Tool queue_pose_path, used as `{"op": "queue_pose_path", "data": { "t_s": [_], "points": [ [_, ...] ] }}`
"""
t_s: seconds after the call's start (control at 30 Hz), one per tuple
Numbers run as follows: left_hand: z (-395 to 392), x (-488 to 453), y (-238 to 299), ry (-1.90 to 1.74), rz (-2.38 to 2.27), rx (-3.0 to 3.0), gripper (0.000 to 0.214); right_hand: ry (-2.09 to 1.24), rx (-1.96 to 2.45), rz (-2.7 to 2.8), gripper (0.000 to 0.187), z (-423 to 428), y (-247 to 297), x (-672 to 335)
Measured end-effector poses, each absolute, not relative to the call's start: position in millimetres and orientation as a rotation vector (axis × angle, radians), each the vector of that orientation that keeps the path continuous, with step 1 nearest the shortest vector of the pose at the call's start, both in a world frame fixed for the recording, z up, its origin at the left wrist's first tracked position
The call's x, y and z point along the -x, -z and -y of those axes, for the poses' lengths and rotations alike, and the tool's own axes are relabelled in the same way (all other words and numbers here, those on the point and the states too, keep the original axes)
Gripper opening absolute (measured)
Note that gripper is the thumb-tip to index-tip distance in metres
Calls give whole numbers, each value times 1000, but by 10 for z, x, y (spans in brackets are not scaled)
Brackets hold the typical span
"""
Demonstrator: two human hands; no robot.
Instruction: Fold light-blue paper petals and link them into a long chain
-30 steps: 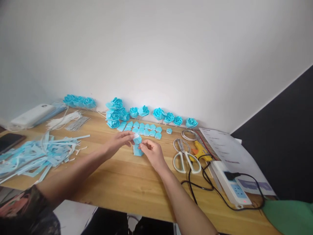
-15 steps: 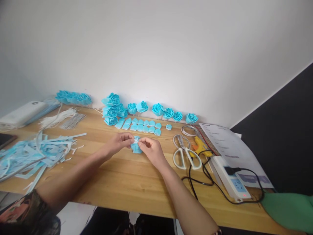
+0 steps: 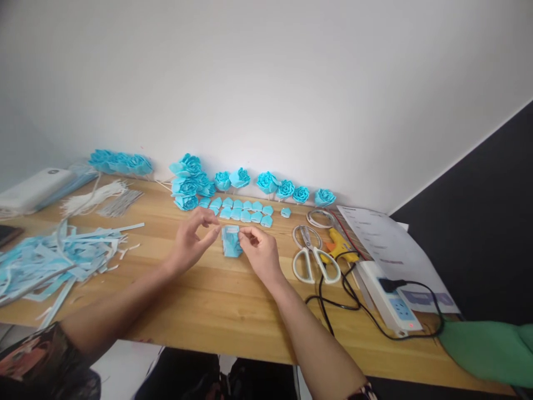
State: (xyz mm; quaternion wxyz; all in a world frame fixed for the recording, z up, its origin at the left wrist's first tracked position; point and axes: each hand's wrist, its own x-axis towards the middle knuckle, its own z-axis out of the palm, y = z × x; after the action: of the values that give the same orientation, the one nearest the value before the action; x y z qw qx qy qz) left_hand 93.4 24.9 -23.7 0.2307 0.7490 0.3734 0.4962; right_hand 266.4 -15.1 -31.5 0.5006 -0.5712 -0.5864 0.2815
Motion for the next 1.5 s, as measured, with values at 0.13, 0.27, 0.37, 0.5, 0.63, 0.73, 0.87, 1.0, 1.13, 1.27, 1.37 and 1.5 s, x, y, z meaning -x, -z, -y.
{"op": "queue_pose_path", "data": {
  "t_s": [0.13, 0.27, 0.37, 0.5, 0.63, 0.73, 0.87, 1.0, 1.13, 1.27, 1.37, 1.5],
  "points": [
    [-178, -978, 263, -1305, -971, -2278, 7, -518, 1368, 1498, 14, 172, 331, -2639],
    [-194, -1003, 325, -1294, -1037, -2280, 7, -421, 1356, 1578, 12, 194, 328, -2607],
    [-215, -994, 340, -1266, -1059, -2279, 6, -384, 1362, 1595, 11, 208, 317, -2581],
    [-218, -988, 342, -1245, -1080, -2278, 8, -368, 1369, 1584, 11, 219, 319, -2555],
    [-220, -992, 354, -1253, -1075, -2282, 9, -341, 1370, 1583, 12, 221, 330, -2548],
    [-223, -993, 363, -1255, -1061, -2278, 10, -291, 1355, 1607, 12, 219, 339, -2550],
    [-223, -997, 367, -1271, -1047, -2284, 7, -236, 1317, 1651, 13, 219, 343, -2549],
    [-214, -1004, 359, -1266, -1032, -2302, 6, -237, 1314, 1660, 14, 224, 324, -2541],
    [-203, -1003, 351, -1254, -1020, -2295, 7, -257, 1315, 1647, 13, 228, 311, -2541],
    [-199, -997, 348, -1259, -997, -2289, 8, -266, 1329, 1635, 12, 220, 323, -2555],
    [-200, -994, 343, -1260, -980, -2283, 9, -268, 1343, 1632, 12, 213, 333, -2561],
    [-202, -995, 334, -1255, -964, -2283, 9, -288, 1339, 1631, 13, 211, 332, -2554]
  ]
}}
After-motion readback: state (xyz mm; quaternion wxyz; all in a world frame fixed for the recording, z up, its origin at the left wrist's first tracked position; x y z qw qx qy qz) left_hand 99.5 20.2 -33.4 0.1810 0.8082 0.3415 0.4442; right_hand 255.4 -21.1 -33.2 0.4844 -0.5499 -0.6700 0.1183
